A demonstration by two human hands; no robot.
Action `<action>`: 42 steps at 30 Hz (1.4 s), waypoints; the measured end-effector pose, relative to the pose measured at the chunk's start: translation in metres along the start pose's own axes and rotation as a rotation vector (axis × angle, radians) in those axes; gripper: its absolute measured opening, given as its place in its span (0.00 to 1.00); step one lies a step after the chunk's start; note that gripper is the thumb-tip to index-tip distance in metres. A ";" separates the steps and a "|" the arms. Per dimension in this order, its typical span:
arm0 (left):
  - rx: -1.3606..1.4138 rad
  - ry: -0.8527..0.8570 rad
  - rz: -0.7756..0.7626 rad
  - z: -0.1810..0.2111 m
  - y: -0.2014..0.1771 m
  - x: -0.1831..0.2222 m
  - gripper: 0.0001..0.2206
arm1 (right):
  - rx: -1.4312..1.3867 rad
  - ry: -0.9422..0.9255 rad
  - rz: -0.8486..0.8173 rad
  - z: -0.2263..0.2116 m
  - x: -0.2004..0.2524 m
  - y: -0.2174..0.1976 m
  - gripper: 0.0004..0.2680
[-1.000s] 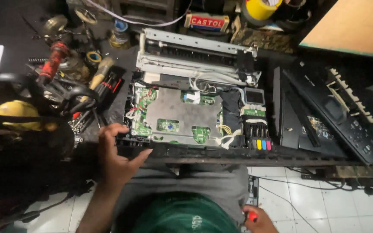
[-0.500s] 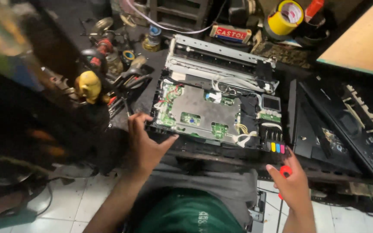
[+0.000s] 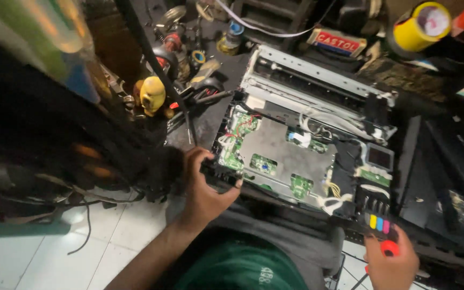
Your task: Unscrewing a circuit board from a printer using a screwdriver
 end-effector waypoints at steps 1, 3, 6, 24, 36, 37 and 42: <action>-0.010 -0.012 0.000 -0.004 0.000 0.000 0.30 | 0.003 0.000 -0.015 -0.027 0.011 -0.001 0.17; 0.025 0.039 -0.009 -0.010 0.002 0.002 0.30 | -0.143 0.147 0.030 -0.075 0.039 -0.007 0.15; 0.015 -0.009 0.029 -0.009 0.005 0.006 0.35 | -0.197 -0.069 -0.332 0.173 -0.067 -0.025 0.30; 0.153 -0.074 0.056 -0.024 0.024 0.022 0.35 | -1.288 -0.426 -1.296 -0.112 0.047 0.088 0.21; 0.142 0.159 0.077 -0.063 0.018 0.052 0.37 | -1.361 -0.714 -1.257 -0.097 0.046 0.111 0.41; 0.148 0.169 0.080 -0.069 0.016 0.059 0.37 | -1.355 -0.726 -1.250 -0.100 0.049 0.112 0.41; 0.005 0.255 -0.142 -0.041 -0.030 0.056 0.33 | -1.574 -0.513 -1.265 -0.107 0.056 0.091 0.24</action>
Point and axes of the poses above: each hand's wrist, its own x-axis away from the middle knuckle, its own y-axis out of the palm, z = x × y, the point moved 2 cm from there along -x, towards the middle knuckle, and after that the axes turned 10 degrees about -z, right-handed, at the moved point
